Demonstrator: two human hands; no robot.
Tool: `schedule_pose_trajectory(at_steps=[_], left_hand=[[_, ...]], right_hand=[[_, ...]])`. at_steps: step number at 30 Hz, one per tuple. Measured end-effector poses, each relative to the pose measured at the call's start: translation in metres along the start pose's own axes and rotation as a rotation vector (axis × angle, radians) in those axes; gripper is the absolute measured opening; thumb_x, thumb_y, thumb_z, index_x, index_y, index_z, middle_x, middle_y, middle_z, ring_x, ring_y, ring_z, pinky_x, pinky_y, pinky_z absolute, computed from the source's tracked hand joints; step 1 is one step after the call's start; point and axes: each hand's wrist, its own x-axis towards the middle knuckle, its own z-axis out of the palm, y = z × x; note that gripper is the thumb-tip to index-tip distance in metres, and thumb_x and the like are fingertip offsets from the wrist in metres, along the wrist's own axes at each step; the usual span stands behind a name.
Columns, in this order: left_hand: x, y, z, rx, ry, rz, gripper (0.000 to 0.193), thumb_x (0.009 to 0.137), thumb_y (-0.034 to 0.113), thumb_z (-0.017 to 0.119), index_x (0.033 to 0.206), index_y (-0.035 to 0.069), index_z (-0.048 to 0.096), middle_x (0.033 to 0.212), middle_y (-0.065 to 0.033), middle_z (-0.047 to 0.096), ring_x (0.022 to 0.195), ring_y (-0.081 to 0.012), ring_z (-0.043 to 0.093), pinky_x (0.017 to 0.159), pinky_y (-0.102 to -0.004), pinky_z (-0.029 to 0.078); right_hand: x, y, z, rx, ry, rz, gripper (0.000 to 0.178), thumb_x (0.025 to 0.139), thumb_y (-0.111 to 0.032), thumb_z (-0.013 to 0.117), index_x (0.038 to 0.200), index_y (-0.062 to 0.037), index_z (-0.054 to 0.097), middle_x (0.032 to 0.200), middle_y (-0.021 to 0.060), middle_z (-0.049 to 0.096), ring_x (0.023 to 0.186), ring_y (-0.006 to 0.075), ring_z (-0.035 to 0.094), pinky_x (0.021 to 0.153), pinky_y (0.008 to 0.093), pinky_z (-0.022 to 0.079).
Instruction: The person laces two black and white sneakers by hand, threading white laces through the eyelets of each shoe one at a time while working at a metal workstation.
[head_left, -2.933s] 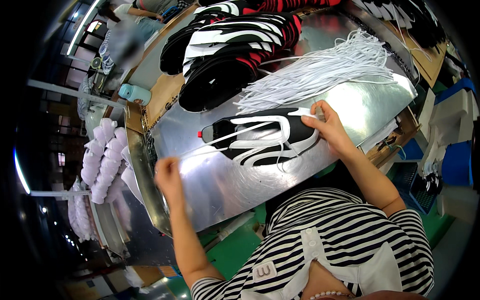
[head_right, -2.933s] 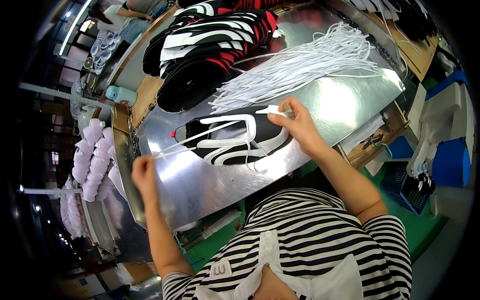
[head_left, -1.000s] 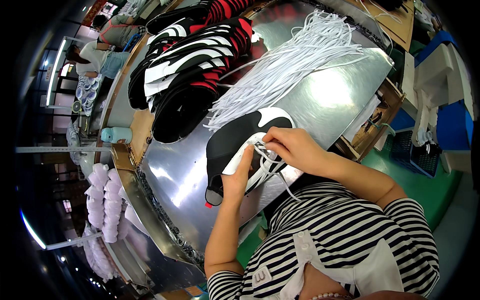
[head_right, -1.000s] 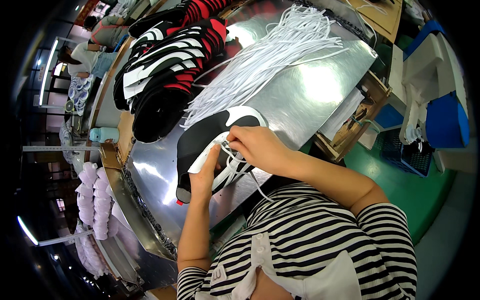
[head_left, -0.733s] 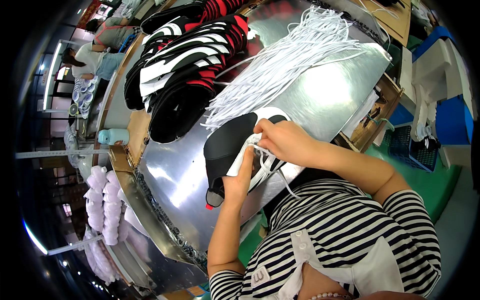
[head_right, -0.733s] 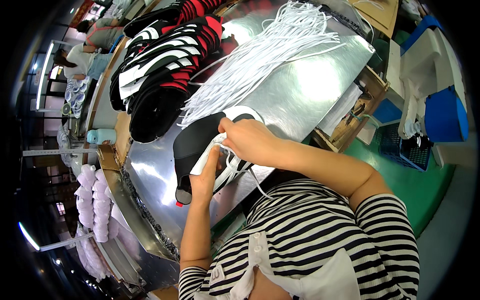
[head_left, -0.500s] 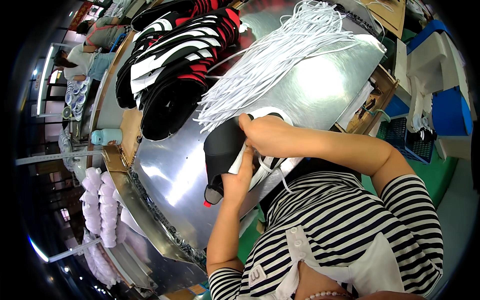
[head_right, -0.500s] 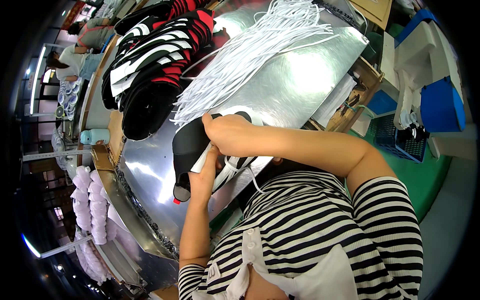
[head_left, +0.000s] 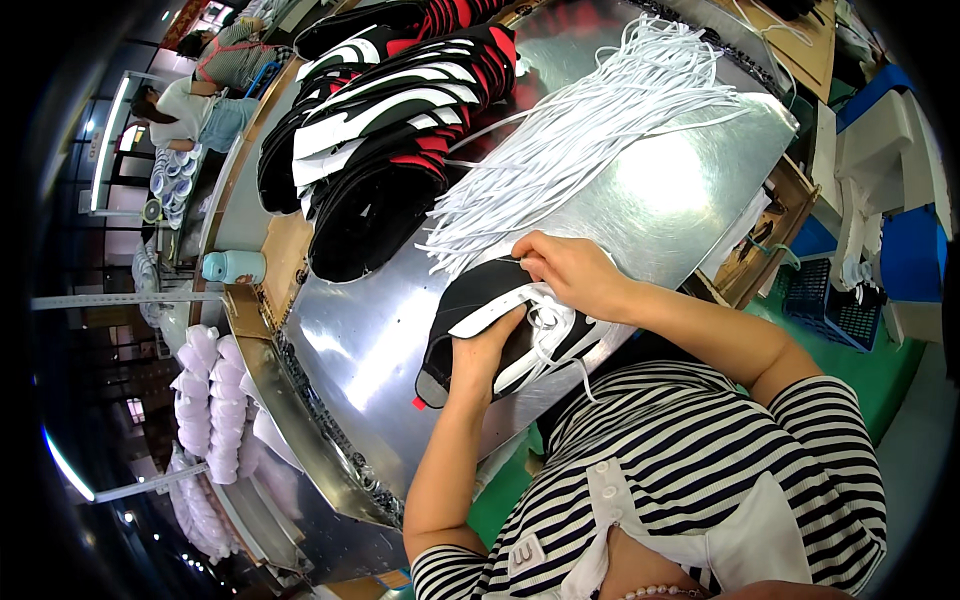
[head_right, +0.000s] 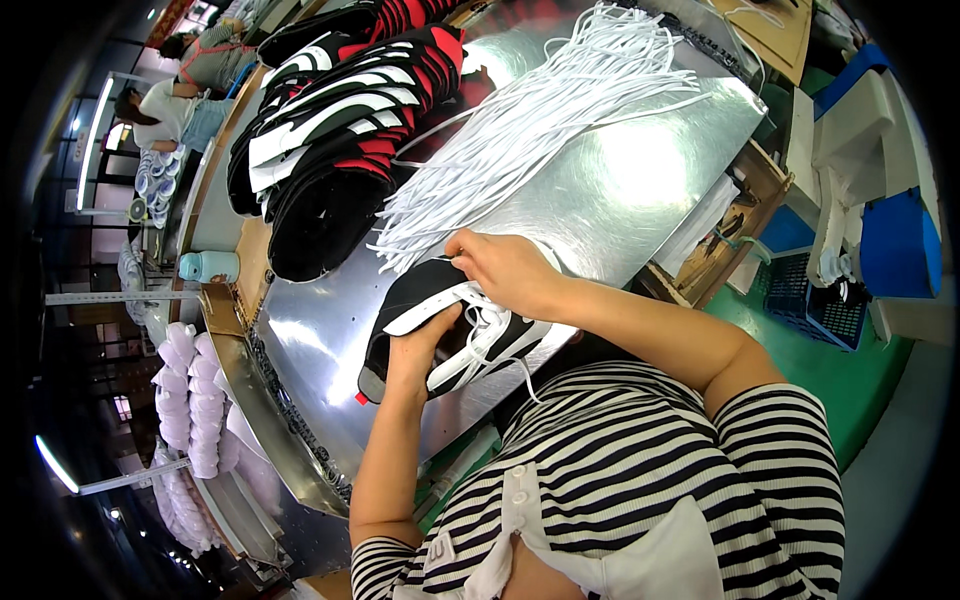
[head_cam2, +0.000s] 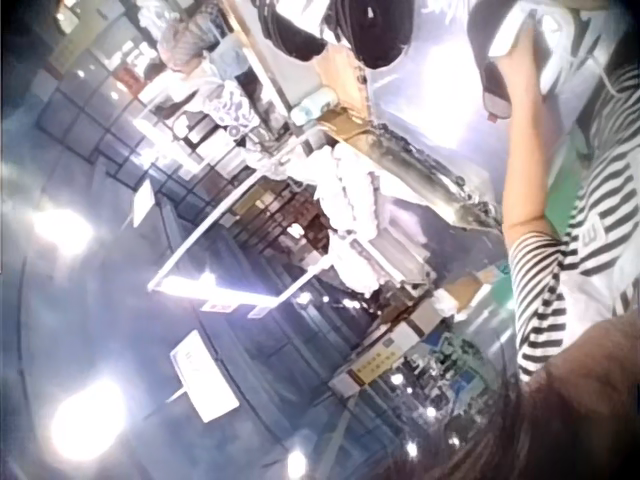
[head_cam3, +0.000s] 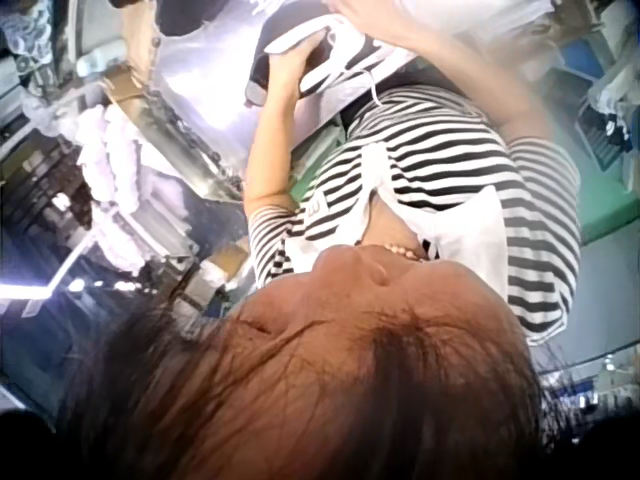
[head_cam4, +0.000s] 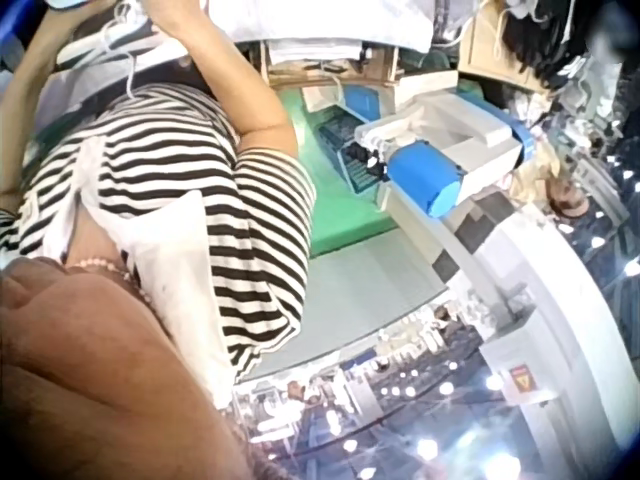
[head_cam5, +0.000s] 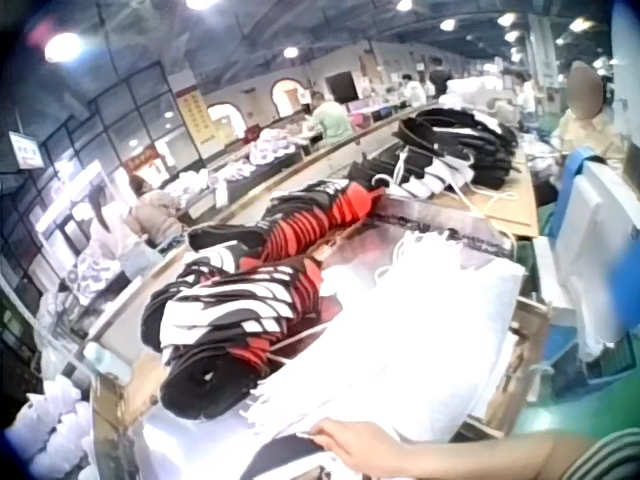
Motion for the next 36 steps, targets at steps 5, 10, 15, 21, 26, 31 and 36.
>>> schedule_pose_trajectory(at_steps=[5,10,15,21,26,31,36], left_hand=[[0.011,0.003,0.000,0.079,-0.031,-0.020,0.010,0.082,0.013,0.070,0.085,0.005,0.066,0.072,0.0010,0.058,0.066,-0.0095,0.051,0.062,-0.0260,0.039],[0.008,-0.009,-0.012,-0.085,-0.190,-0.229,0.009,0.083,0.016,0.065,0.081,0.007,0.063,0.074,0.0012,0.057,0.070,-0.0093,0.050,0.068,-0.0249,0.038],[-0.033,0.017,-0.040,-0.445,-0.449,-0.115,0.020,0.081,0.019,0.062,0.093,0.002,0.063,0.076,-0.0034,0.055,0.072,-0.0144,0.047,0.066,-0.0266,0.039],[-0.156,0.064,-0.103,-1.186,-0.166,0.612,0.017,0.070,0.003,0.063,0.070,0.009,0.047,0.073,-0.0083,0.053,0.068,-0.0181,0.052,0.067,-0.0308,0.044],[-0.084,-0.014,-0.028,0.434,0.189,0.620,0.007,0.078,0.007,0.067,0.079,0.002,0.062,0.098,-0.0071,0.054,0.091,-0.0186,0.049,0.082,-0.0312,0.040],[-0.078,-0.013,0.001,0.855,0.378,0.816,0.010,0.073,0.009,0.070,0.081,0.007,0.066,0.103,-0.0088,0.056,0.103,-0.0303,0.046,0.090,-0.0419,0.035],[-0.080,-0.008,0.012,0.919,0.301,0.892,0.012,0.072,0.012,0.072,0.082,0.010,0.068,0.106,-0.0083,0.056,0.106,-0.0320,0.046,0.091,-0.0444,0.033]], right_hand=[[0.001,0.003,0.007,-0.079,0.068,-0.027,0.018,0.096,-0.018,0.055,0.109,-0.0057,0.056,0.086,0.0137,0.068,0.077,0.0327,0.066,0.067,0.0411,0.050],[0.002,0.008,0.019,-0.220,0.077,0.017,0.018,0.096,-0.021,0.055,0.107,-0.0061,0.053,0.091,0.0155,0.068,0.079,0.0352,0.065,0.067,0.0442,0.050],[0.000,0.012,0.027,-0.310,0.123,-0.020,0.019,0.095,-0.020,0.055,0.106,-0.0043,0.054,0.087,0.0155,0.066,0.074,0.0364,0.064,0.064,0.0454,0.051],[0.006,0.013,0.026,-0.340,0.140,0.027,0.020,0.094,-0.018,0.057,0.107,-0.0024,0.055,0.091,0.0161,0.066,0.076,0.0347,0.066,0.066,0.0425,0.052],[0.007,0.003,0.013,-0.050,0.205,-0.019,0.025,0.092,-0.021,0.062,0.110,-0.0037,0.058,0.091,0.0171,0.068,0.077,0.0328,0.066,0.068,0.0386,0.051],[-0.026,-0.034,-0.023,0.470,-0.094,0.307,0.019,0.091,-0.020,0.068,0.101,-0.0038,0.067,0.085,-0.0030,0.065,0.073,0.0026,0.057,0.063,0.0200,0.045],[-0.047,-0.035,-0.014,1.038,-0.514,0.679,0.022,0.089,-0.020,0.071,0.101,-0.0023,0.068,0.060,-0.0067,0.048,0.048,-0.0002,0.034,0.042,0.0197,0.018]])
